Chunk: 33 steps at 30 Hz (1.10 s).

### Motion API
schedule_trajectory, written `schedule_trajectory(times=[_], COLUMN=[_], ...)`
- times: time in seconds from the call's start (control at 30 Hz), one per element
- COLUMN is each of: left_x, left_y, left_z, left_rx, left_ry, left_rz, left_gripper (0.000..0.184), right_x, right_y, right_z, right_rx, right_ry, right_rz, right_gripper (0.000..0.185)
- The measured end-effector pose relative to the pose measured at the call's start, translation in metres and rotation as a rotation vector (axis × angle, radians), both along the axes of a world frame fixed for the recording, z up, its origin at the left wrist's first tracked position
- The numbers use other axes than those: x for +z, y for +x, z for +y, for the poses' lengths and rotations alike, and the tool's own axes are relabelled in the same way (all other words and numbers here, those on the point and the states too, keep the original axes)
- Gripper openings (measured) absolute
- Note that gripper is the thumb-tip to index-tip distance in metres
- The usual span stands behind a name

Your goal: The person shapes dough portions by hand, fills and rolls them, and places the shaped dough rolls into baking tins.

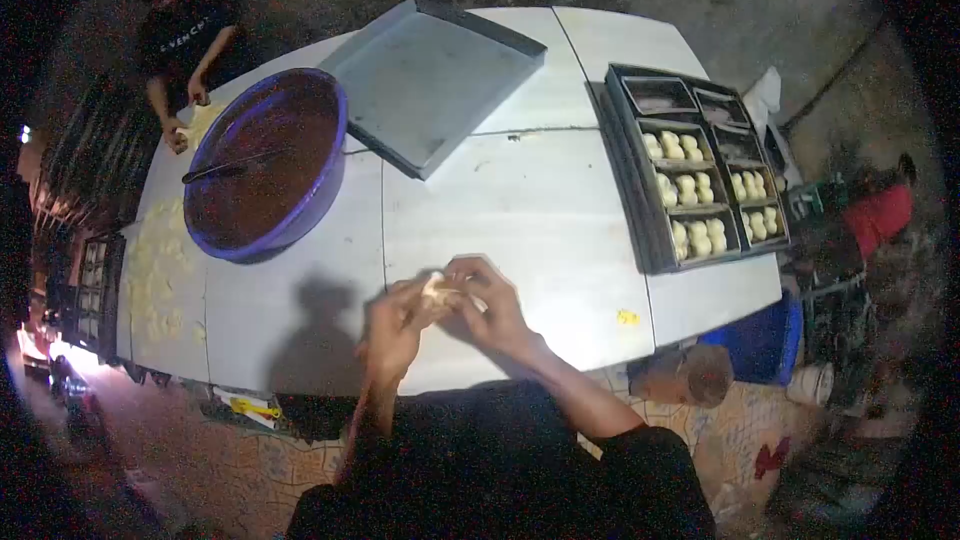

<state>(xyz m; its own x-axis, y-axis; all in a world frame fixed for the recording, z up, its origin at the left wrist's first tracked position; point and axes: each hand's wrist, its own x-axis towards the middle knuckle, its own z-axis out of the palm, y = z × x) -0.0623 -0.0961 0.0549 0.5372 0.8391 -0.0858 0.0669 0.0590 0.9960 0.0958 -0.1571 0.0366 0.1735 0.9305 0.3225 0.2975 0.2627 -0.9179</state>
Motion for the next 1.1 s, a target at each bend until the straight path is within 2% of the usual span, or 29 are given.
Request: schedule_trajectory(times=[0.03,0.07,0.1,0.17,0.23,0.3,0.37,0.4,0.43,0.47,0.5,0.57,0.6,0.63,0.7,0.73,0.77,0.87,0.9,0.97,1.03,1.07,1.1], left_x=[-0.002,0.010,0.010,0.002,-0.008,-0.019,-0.032,-0.034,-0.036,-0.032,-0.027,-0.020,-0.022,-0.028,-0.047,-0.054,-0.052,-0.075,-0.078,-0.080,-0.075,-0.092,-0.098], left_y=[0.001,0.006,0.008,0.013,0.018,0.029,0.028,0.028,0.029,0.029,0.028,0.023,0.017,0.014,0.009,0.001,-0.009,-0.054,-0.065,-0.073,-0.066,-0.080,-0.075], left_z=[-0.001,-0.008,-0.010,-0.012,-0.019,-0.026,-0.026,-0.025,-0.024,-0.022,-0.022,-0.021,-0.019,-0.018,-0.017,-0.012,-0.006,0.002,0.000,-0.006,-0.010,0.001,-0.006], left_rx=[-0.024,0.014,0.006,0.006,0.005,0.161,0.138,0.106,0.074,0.041,0.048,-0.012,-0.045,-0.044,0.325,0.424,0.490,0.636,0.699,0.772,0.750,0.621,0.609], left_ry=[0.072,-0.108,-0.106,-0.177,-0.222,-0.117,-0.069,0.078,0.225,0.162,0.159,-0.228,-0.265,-0.263,0.148,0.081,0.094,0.059,0.030,0.003,0.109,-0.203,-0.204], left_rz=[0.024,-0.082,-0.079,-0.083,-0.078,-0.098,-0.004,0.095,0.191,0.159,0.159,-0.362,-0.329,-0.331,-0.195,-0.284,-0.310,-0.179,-0.238,-0.295,-0.150,-0.339,-0.354], left_gripper=[0.024,0.019,0.019,0.020,0.021,0.022,0.020,0.017,0.015,0.024,0.024,0.045,0.059,0.059,0.046,0.041,0.024,0.014,0.012,0.010,0.011,0.015,0.015], right_x=[0.001,0.001,0.003,0.012,0.003,-0.004,-0.007,-0.010,-0.028,-0.040,-0.043,-0.042,-0.033,-0.049,-0.072,-0.082,-0.118,-0.090,-0.091,-0.094,-0.098,-0.103,-0.113], right_y=[-0.001,0.002,0.002,0.003,-0.004,0.005,-0.001,0.001,0.007,0.011,0.014,0.034,0.026,0.032,0.035,0.038,0.050,0.034,0.019,-0.013,-0.064,-0.070,-0.068], right_z=[0.000,-0.002,-0.005,-0.010,-0.019,-0.024,-0.023,-0.022,-0.019,-0.018,-0.018,-0.015,-0.014,-0.007,0.013,0.020,0.026,0.017,0.020,0.027,0.040,0.046,0.052], right_rx=[-0.083,-0.086,-0.093,0.045,-0.011,-0.076,-0.221,-0.189,-0.173,-0.081,0.013,0.469,0.325,0.250,-0.035,-0.141,-0.163,-0.523,-0.512,-0.198,-0.215,-0.130,-0.047], right_ry=[0.013,0.024,0.028,0.035,0.000,-0.154,-0.343,-0.335,-0.277,-0.407,-0.534,-0.845,-0.659,-0.580,-0.323,-0.415,-0.326,-0.231,-0.242,-0.215,-0.047,-0.051,-0.052], right_rz=[0.218,0.384,0.387,0.233,0.061,0.057,0.301,0.234,-0.060,0.153,0.370,0.767,0.735,0.554,0.373,0.505,0.558,0.357,0.355,-0.121,-0.560,-0.506,-0.455], right_gripper=[0.032,0.029,0.029,0.026,0.025,0.023,0.025,0.039,0.049,0.051,0.053,0.056,0.051,0.047,0.046,0.051,0.051,0.048,0.048,0.038,0.029,0.024,0.020])
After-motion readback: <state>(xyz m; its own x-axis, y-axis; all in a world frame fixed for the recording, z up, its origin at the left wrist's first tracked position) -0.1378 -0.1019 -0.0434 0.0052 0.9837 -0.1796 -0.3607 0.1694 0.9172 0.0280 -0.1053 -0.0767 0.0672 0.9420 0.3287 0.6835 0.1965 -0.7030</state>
